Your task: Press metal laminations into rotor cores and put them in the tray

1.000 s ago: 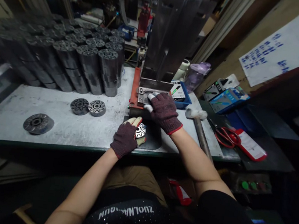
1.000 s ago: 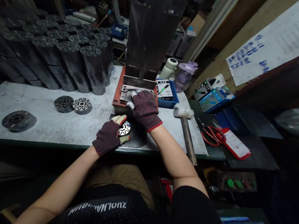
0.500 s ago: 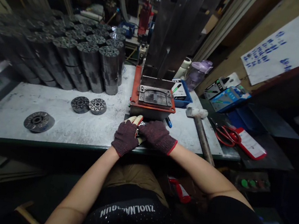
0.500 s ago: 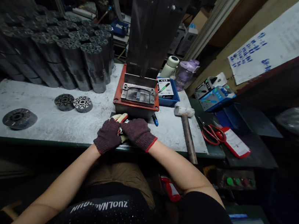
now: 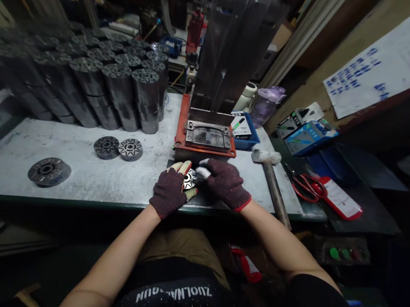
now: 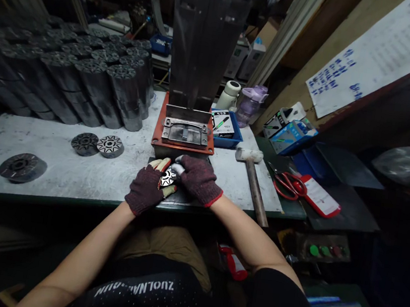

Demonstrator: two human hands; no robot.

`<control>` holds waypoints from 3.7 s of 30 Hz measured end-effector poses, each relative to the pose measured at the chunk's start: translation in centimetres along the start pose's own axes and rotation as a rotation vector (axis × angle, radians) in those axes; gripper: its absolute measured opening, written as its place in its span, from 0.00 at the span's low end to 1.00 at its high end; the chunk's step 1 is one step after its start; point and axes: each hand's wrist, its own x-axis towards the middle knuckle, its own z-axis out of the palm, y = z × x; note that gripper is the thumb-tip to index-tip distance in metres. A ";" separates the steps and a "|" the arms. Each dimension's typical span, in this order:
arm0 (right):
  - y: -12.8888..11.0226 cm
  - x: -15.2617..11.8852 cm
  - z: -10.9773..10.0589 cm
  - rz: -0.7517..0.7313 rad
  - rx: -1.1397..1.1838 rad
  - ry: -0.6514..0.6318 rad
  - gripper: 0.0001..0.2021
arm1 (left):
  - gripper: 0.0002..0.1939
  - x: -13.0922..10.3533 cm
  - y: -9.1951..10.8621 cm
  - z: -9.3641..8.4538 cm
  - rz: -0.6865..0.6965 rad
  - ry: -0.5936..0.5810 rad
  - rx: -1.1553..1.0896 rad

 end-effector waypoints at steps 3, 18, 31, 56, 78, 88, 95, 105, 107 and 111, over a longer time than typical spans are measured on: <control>0.6 1.2 -0.7 -0.044 -0.068 0.221 0.20 | 0.40 -0.2 0.3 -0.1 0.009 0.019 0.034; 1.2 1.7 -0.4 -0.055 -0.117 0.206 0.18 | 0.26 0.3 2.4 0.0 0.004 0.140 0.073; 2.1 -1.4 4.0 0.112 0.469 0.367 0.16 | 0.13 1.0 2.9 1.7 -0.047 0.256 0.028; -3.2 1.4 -0.1 -0.110 -0.405 -0.431 0.19 | 0.39 -0.6 0.4 0.8 -0.070 0.091 -0.070; 0.4 0.0 1.0 -0.160 -0.157 0.100 0.17 | 0.41 -0.4 0.4 0.6 -0.003 0.047 -0.102; -4.5 0.9 -0.1 -0.124 -0.393 -0.461 0.20 | 0.44 -0.5 -0.3 0.8 0.056 0.053 -0.132; -0.5 2.1 -1.0 0.007 -0.339 0.110 0.23 | 0.36 -1.0 1.0 0.3 0.049 0.069 0.090; 1.1 5.5 -1.8 -0.072 -0.350 0.188 0.18 | 0.28 -0.6 1.2 0.0 0.064 0.020 0.104; 1.1 4.0 -1.2 -0.033 -0.280 0.199 0.18 | 0.33 -0.6 0.9 0.1 0.037 0.048 0.054; 0.5 0.1 0.9 -0.098 -0.174 0.051 0.17 | 0.39 -0.5 0.4 0.3 0.021 0.040 0.006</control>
